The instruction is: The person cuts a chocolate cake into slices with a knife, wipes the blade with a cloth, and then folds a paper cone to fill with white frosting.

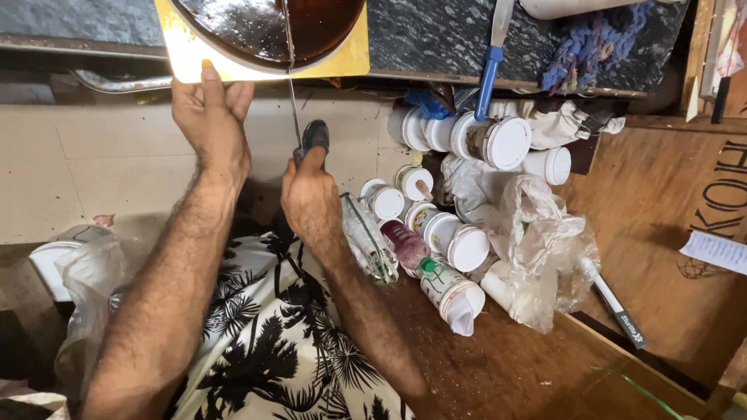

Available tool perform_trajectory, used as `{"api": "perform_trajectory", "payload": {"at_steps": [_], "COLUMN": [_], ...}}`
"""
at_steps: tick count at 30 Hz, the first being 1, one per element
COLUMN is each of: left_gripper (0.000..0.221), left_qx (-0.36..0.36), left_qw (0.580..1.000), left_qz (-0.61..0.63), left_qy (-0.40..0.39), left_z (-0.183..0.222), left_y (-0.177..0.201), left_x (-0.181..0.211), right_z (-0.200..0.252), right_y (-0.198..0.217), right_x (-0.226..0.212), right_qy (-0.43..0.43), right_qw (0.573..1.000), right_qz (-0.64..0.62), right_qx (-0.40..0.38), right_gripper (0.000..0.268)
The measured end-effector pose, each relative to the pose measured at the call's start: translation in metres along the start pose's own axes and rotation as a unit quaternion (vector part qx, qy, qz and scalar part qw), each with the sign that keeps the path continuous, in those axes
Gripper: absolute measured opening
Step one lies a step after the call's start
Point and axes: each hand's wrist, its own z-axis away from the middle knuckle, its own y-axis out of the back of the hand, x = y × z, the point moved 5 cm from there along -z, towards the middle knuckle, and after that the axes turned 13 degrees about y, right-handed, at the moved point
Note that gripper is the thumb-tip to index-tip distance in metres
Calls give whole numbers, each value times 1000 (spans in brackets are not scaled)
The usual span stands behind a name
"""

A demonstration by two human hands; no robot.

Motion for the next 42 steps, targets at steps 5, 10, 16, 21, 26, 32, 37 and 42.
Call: {"api": "perform_trajectory", "payload": {"at_steps": [5, 10, 16, 21, 26, 32, 37, 42], "left_gripper": [24, 28, 27, 29, 26, 28, 41, 30], "left_qx": [-12, -9, -8, -12, 33, -32, -122, -74], "left_qw": [1000, 1000, 1000, 1000, 999, 986, 982, 987], "left_qz": [12, 7, 7, -21, -19, 162, 46, 30], "left_qy": [-17, -18, -5, 9, 14, 30, 135, 141], "left_z": [-5, -10, -13, -11, -20, 14, 43, 23], "left_y": [5, 8, 8, 9, 25, 25, -61, -108], "left_x": [-6, -8, -7, -2, 11, -20, -93, -93], "right_z": [27, 69, 130, 199, 258, 251, 190, 137], "right_y": [-5, -7, 0, 36, 82, 108, 126, 148], "right_x": [9, 20, 29, 48, 86, 100, 85, 66], "right_qy": [-42, -44, -146, -209, -172, -137, -128, -128], "right_qw": [998, 997, 981, 963, 984, 984, 966, 937], "right_qz": [16, 20, -2, 88, -16, -52, -165, -286], "right_qx": [-37, -52, -129, -147, -38, 97, 151, 152], "right_gripper": [31, 27, 25, 31, 22, 17, 14, 13]}}
